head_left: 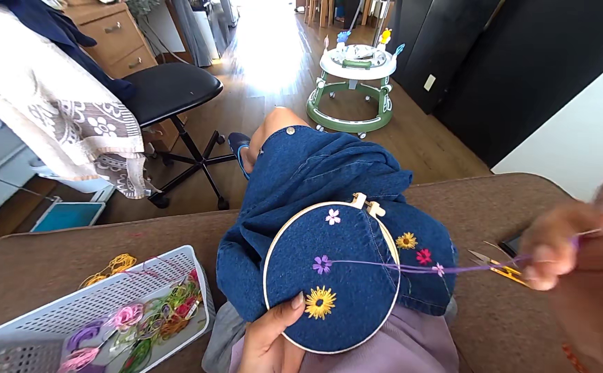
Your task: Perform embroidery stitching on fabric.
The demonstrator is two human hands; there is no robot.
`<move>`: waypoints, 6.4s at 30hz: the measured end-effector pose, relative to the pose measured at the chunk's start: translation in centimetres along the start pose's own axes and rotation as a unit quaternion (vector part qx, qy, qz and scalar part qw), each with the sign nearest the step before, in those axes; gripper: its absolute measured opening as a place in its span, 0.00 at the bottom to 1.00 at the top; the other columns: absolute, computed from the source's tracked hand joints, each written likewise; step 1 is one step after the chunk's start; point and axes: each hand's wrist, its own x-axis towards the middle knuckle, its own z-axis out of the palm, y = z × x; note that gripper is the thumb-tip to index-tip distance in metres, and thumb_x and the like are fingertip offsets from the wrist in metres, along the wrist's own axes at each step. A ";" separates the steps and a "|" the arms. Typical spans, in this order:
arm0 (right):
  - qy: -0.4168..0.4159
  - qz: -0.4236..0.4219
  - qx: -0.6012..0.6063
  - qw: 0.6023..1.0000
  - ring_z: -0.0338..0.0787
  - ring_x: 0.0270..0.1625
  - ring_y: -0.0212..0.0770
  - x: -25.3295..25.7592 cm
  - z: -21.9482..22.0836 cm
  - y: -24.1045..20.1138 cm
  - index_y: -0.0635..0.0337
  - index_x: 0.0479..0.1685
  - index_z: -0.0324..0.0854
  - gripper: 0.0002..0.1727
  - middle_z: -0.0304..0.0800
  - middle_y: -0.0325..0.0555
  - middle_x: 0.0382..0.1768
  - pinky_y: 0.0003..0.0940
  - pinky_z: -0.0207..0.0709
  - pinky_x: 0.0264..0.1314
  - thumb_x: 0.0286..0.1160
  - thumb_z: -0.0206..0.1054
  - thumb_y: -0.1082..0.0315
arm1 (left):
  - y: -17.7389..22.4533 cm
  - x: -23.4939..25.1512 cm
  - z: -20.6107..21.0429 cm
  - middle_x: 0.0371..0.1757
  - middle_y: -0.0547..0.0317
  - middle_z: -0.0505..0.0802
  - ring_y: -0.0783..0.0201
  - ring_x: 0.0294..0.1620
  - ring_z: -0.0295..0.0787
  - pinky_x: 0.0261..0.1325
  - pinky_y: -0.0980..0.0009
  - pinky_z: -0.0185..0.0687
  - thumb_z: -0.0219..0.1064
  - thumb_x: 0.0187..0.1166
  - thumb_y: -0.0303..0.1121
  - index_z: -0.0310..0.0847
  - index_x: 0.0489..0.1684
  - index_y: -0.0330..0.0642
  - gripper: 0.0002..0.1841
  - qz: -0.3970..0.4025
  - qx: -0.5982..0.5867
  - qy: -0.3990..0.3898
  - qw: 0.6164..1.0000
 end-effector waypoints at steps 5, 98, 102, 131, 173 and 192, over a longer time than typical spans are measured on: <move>-0.128 0.059 -0.004 0.990 0.89 0.27 0.25 -2.7 3.0 0.4 0.40 0.54 0.80 0.07 0.88 0.27 0.36 0.20 0.87 0.25 0.84 0.68 0.57 | 0.0 0.0 0.0 0.56 0.44 0.96 0.54 0.61 0.94 0.70 0.54 0.86 0.68 0.77 0.23 0.91 0.55 0.35 0.12 0.003 -0.002 -0.011 1.000; -0.067 0.095 0.021 0.993 0.83 0.24 0.20 -10.3 10.0 6.9 0.60 0.40 0.85 0.04 0.86 0.36 0.32 0.13 0.80 0.23 0.77 0.72 0.69 | -0.7 -0.2 -0.5 0.54 0.43 0.95 0.52 0.59 0.94 0.68 0.52 0.87 0.73 0.70 0.19 0.89 0.54 0.34 0.15 0.053 0.060 0.009 0.997; -0.059 0.096 0.027 0.993 0.83 0.24 0.20 -10.2 10.1 6.9 0.60 0.40 0.86 0.05 0.86 0.36 0.31 0.13 0.80 0.22 0.76 0.73 0.68 | -0.7 -0.1 -0.5 0.55 0.44 0.95 0.54 0.60 0.94 0.69 0.53 0.86 0.73 0.71 0.19 0.89 0.55 0.35 0.14 0.054 0.066 0.001 0.996; -0.210 -0.107 -0.317 0.919 0.83 0.45 0.29 -7.3 6.8 5.4 0.51 0.42 0.83 0.12 0.84 0.39 0.40 0.19 0.76 0.42 0.88 0.57 0.58 | 0.0 -0.1 -0.2 0.55 0.42 0.95 0.52 0.60 0.94 0.69 0.52 0.86 0.71 0.73 0.19 0.90 0.54 0.33 0.13 0.020 0.021 0.006 1.000; -0.124 0.072 0.104 0.984 0.84 0.22 0.26 1.2 4.2 0.1 0.46 0.47 0.78 0.09 0.81 0.30 0.30 0.22 0.86 0.22 0.91 0.56 0.55 | -0.4 -0.3 -0.1 0.53 0.47 0.97 0.57 0.58 0.95 0.68 0.56 0.88 0.73 0.70 0.17 0.91 0.54 0.37 0.15 0.051 0.080 -0.002 0.996; -0.032 0.023 -0.016 0.999 0.84 0.20 0.25 0.3 2.5 0.4 0.39 0.50 0.74 0.06 0.83 0.25 0.31 0.21 0.83 0.16 0.92 0.55 0.52 | 0.2 0.0 -0.3 0.54 0.43 0.96 0.54 0.60 0.94 0.69 0.54 0.86 0.69 0.74 0.20 0.91 0.54 0.34 0.13 -0.001 0.018 -0.003 1.000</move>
